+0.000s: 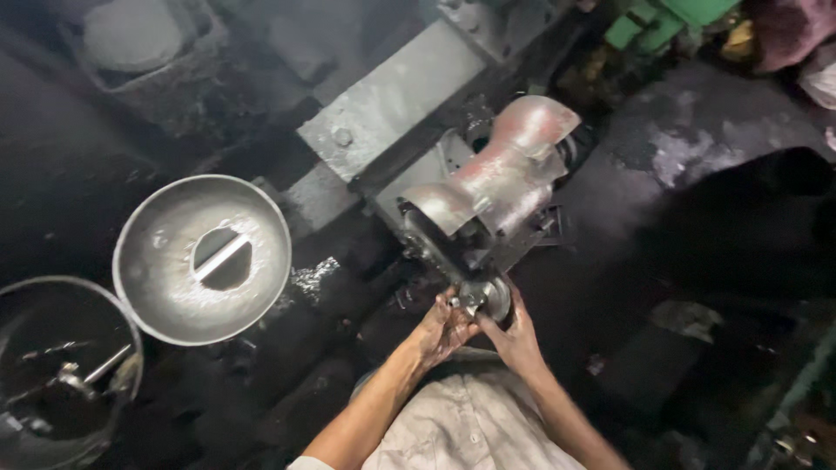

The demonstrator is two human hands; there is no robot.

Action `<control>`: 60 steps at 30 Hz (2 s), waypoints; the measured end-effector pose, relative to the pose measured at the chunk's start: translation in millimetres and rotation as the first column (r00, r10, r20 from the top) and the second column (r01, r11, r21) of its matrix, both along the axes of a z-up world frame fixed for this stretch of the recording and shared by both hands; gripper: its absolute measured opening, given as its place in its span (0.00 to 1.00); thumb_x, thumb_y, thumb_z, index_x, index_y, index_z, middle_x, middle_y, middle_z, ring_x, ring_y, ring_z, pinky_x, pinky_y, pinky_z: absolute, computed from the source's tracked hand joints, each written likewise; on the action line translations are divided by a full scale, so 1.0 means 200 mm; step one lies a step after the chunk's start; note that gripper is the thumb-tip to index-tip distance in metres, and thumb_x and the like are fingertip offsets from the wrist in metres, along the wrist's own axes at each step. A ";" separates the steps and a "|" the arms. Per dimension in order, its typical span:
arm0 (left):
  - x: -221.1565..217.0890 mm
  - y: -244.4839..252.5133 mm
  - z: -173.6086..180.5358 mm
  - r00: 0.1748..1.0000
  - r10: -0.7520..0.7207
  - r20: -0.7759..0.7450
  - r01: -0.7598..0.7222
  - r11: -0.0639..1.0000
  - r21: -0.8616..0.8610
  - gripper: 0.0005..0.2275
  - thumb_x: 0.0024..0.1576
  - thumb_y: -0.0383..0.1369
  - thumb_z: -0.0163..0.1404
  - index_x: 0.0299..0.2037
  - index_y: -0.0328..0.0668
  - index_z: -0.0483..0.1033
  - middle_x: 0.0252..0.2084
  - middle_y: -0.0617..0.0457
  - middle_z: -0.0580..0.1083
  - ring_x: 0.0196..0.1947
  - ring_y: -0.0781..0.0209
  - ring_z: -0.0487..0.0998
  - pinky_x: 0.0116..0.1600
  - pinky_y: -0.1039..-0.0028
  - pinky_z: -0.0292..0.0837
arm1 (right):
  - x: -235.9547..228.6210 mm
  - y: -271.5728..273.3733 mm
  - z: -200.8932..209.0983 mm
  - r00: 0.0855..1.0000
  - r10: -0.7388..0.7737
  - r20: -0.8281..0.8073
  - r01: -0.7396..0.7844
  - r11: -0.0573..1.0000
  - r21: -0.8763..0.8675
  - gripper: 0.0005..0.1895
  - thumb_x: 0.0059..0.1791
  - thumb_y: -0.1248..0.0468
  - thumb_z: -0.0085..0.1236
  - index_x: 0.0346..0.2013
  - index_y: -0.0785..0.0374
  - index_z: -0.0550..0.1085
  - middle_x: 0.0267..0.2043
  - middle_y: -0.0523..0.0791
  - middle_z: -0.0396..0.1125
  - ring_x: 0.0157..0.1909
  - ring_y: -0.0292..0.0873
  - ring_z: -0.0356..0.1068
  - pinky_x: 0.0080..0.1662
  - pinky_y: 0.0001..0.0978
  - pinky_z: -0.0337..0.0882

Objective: The person grinds a small metal part against a rotating grinding wheel, repeatedly dipping it into a liquid-filled bowl to cool it. The person holds the part with both hands and rotates it to grind different surfaces.

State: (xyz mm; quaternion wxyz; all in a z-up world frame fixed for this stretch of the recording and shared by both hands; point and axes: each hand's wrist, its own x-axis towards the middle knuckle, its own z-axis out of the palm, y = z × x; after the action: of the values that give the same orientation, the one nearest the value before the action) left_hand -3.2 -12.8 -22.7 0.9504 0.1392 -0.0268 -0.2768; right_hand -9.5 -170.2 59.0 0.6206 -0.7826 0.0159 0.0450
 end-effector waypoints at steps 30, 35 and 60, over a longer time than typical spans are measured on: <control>0.00 0.05 0.02 0.986 -0.019 -0.165 0.035 0.995 0.091 0.38 0.55 0.60 0.46 0.68 0.38 0.63 0.63 0.52 0.70 0.64 0.56 0.71 0.72 0.59 0.67 | 0.04 0.08 -0.09 0.997 -0.025 -0.067 0.020 0.997 -0.075 0.19 0.46 0.68 0.65 0.51 0.68 0.74 0.45 0.48 0.75 0.47 0.40 0.73 0.49 0.34 0.73; 0.09 0.19 0.17 0.964 0.120 -0.236 -0.099 0.990 0.101 0.40 0.55 0.64 0.41 0.66 0.37 0.62 0.62 0.43 0.71 0.61 0.50 0.73 0.69 0.59 0.67 | 0.24 0.25 -0.27 0.951 -0.054 -0.303 0.068 0.997 0.034 0.11 0.46 0.70 0.58 0.41 0.74 0.78 0.33 0.48 0.76 0.36 0.43 0.74 0.40 0.38 0.73; 0.04 0.05 -0.06 0.995 -0.020 -0.093 0.022 1.000 0.021 0.40 0.49 0.63 0.52 0.63 0.39 0.66 0.62 0.47 0.73 0.63 0.51 0.73 0.68 0.53 0.70 | 0.14 0.01 -0.32 0.980 -0.017 -0.200 0.052 0.984 0.170 0.24 0.44 0.68 0.57 0.55 0.66 0.70 0.45 0.45 0.75 0.46 0.41 0.74 0.49 0.34 0.74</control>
State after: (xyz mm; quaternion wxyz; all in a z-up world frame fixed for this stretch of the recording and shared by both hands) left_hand 4.6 -3.4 -34.2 0.9461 0.1364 0.0192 -0.2932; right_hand 18.9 -168.8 -5.5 0.6829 -0.7165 0.0869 0.1130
